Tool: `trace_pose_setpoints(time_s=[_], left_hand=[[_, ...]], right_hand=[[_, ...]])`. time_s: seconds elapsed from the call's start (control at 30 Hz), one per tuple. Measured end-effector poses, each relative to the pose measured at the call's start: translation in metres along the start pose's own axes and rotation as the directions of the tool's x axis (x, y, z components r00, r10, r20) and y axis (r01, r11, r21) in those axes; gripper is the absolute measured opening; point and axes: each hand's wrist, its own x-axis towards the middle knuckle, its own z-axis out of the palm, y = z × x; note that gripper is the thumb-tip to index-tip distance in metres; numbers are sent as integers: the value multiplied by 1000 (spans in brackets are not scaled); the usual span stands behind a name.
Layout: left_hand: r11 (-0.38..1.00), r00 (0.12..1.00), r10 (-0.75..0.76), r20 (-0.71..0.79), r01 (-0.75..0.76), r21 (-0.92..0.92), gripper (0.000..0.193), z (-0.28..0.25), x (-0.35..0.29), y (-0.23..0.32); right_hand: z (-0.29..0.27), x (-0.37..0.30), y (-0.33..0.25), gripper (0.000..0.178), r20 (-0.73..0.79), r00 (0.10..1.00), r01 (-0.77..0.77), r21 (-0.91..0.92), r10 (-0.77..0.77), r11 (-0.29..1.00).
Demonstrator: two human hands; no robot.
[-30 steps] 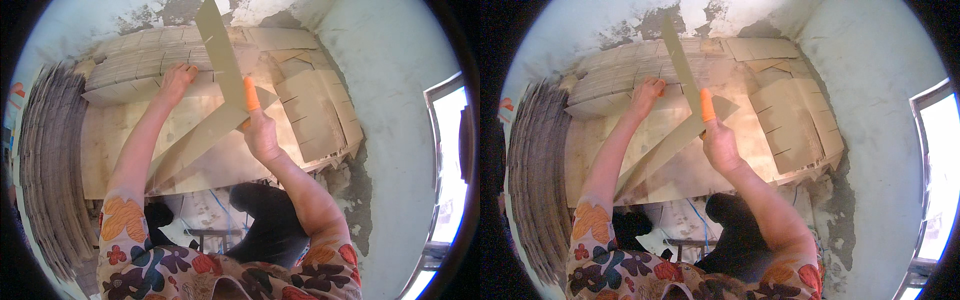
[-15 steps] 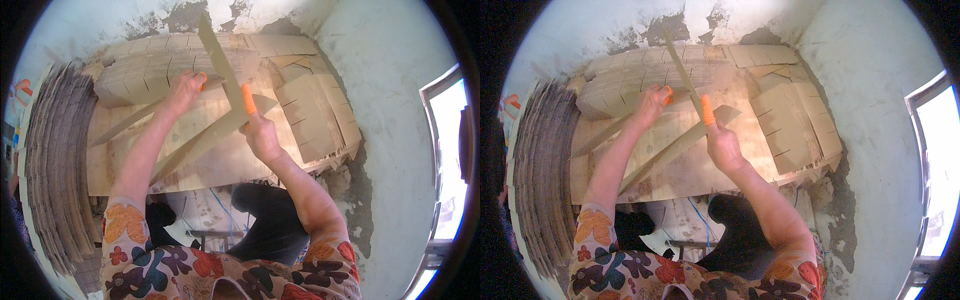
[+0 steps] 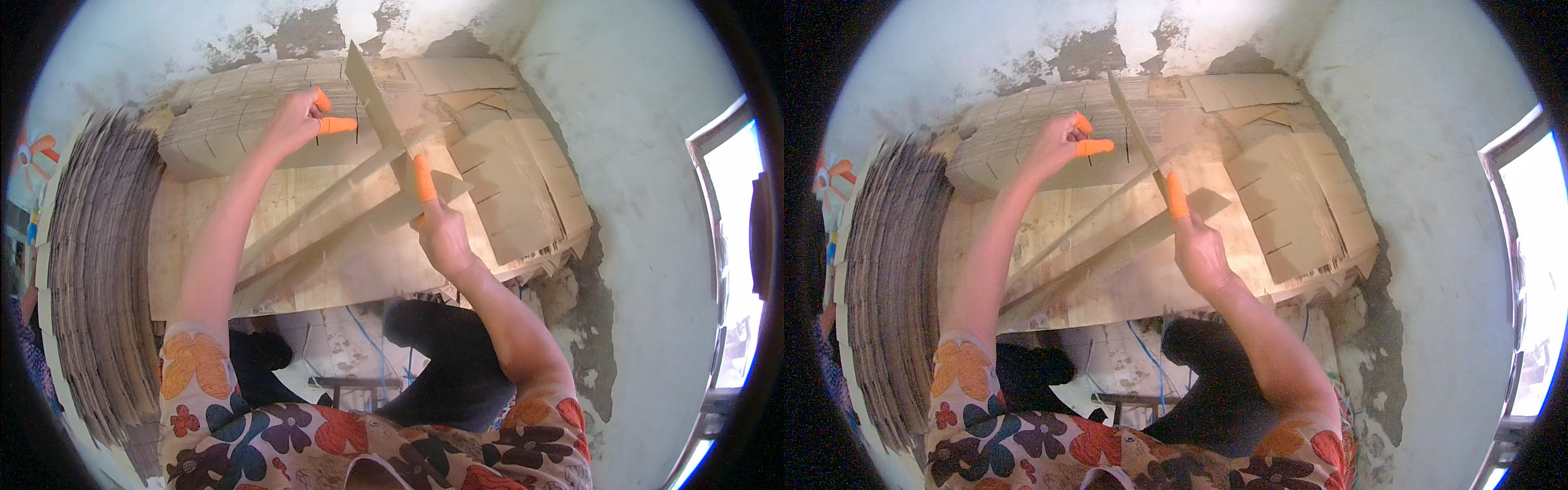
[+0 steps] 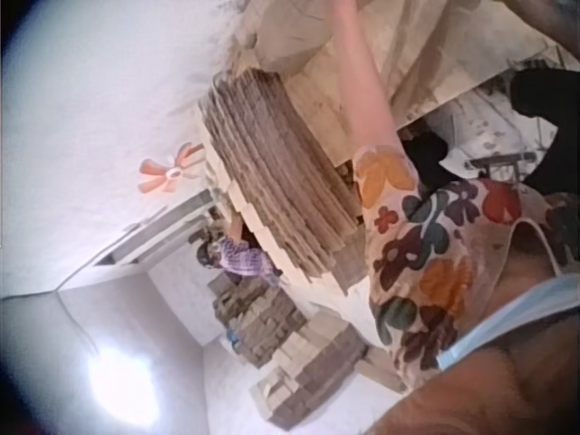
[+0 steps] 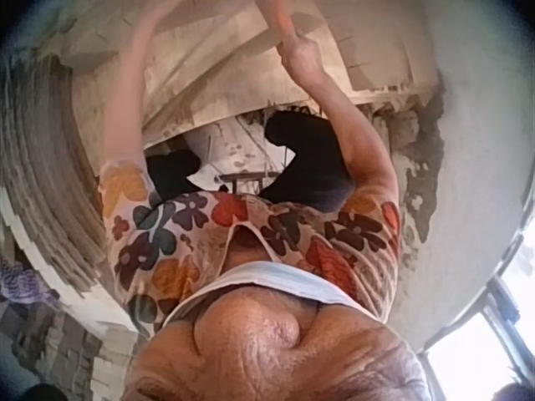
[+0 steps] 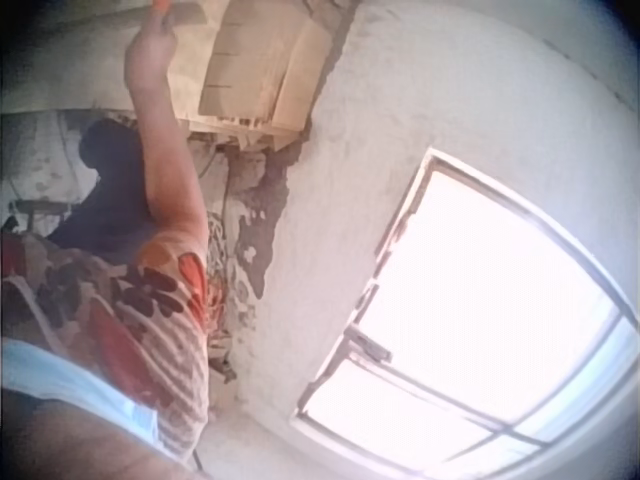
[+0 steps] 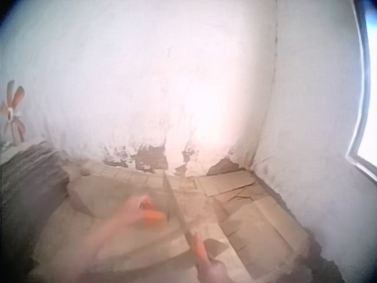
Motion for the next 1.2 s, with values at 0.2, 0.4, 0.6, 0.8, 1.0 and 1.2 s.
trace_pose_setpoints(time_s=[0.2, 0.4, 0.6, 0.8, 1.0, 1.2], left_hand=[[760, 986, 156, -53, -86, 644, 60, 49, 38, -52], [678, 963, 265, -39, -158, 718, 30, 71, 57, -100], [773, 942, 328, -71, -224, 593, 7, 56, 48, -83], [872, 965, 224, -138, -135, 470, 5, 48, 36, -70], [756, 876, 475, -89, -354, 551, 11, 41, 31, -69], [752, 817, 561, -132, -436, 494, 8, 37, 13, -51]], right_hand=[[2, -4, 4, 95, 17, 1000, -21, 40, 20, 999], [-1, 1, -2, 95, 84, 995, -64, 58, 59, 996], [1, -3, 4, 95, 61, 998, -15, 113, 8, 993], [-3, -4, -1, 94, 180, 983, -50, 94, 33, 994], [-9, -4, -3, 93, 147, 989, 26, 65, -35, 998], [-20, -8, -5, 93, 139, 990, 19, 8, -20, 1000]])
